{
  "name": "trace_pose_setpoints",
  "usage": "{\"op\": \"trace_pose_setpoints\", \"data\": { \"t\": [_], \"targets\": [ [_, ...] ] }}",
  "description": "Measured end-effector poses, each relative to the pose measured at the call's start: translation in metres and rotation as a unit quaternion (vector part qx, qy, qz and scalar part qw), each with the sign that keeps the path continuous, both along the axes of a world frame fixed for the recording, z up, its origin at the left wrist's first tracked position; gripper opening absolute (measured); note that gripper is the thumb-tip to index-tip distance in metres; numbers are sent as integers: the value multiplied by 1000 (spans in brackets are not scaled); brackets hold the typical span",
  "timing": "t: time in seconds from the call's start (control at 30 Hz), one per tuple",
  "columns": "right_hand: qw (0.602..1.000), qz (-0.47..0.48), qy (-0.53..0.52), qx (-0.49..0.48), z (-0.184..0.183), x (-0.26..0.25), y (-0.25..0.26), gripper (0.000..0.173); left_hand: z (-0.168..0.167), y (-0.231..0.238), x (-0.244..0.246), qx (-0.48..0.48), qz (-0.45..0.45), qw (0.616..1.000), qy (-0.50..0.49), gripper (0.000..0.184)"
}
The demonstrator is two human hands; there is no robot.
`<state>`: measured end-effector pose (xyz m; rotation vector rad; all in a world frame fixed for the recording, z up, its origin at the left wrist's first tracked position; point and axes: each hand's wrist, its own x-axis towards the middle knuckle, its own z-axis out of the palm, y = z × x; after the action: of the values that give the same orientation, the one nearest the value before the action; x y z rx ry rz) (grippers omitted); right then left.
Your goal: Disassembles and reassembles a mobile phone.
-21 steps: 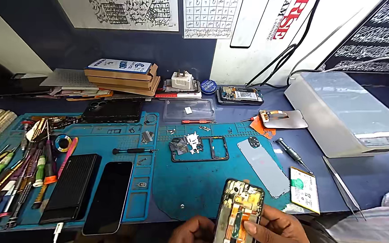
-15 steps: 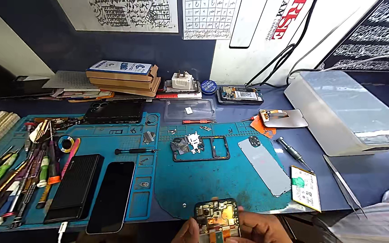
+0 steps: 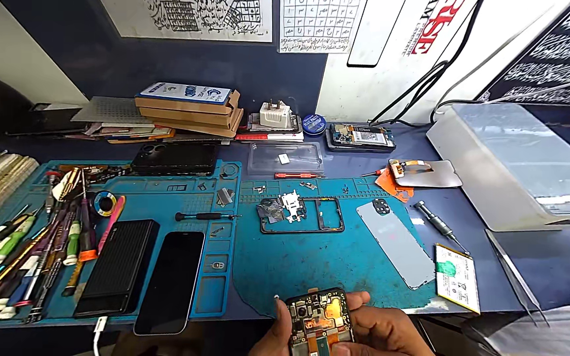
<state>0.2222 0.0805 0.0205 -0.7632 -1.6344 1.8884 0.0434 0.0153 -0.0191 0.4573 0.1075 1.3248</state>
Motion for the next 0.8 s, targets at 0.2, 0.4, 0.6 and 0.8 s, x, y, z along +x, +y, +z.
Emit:
{"op": "trace_pose_setpoints", "data": {
  "t": [0.2, 0.4, 0.6, 0.8],
  "targets": [
    [997, -32, -55, 31, -1, -8, -4, 9, 0, -1, -4, -24, 23, 999, -22, 78],
    [933, -217, -124, 258, -6, -26, -27, 20, 10, 7, -18, -66, 123, 990, -30, 81],
    [914, -227, -101, 321, -13, -56, -38, 20, 6, 10, -13, -49, 177, 983, 31, 83],
    [900, -264, -90, 333, -14, -73, -40, 30, 5, 9, -11, -39, 211, 974, 76, 82]
  ]
}}
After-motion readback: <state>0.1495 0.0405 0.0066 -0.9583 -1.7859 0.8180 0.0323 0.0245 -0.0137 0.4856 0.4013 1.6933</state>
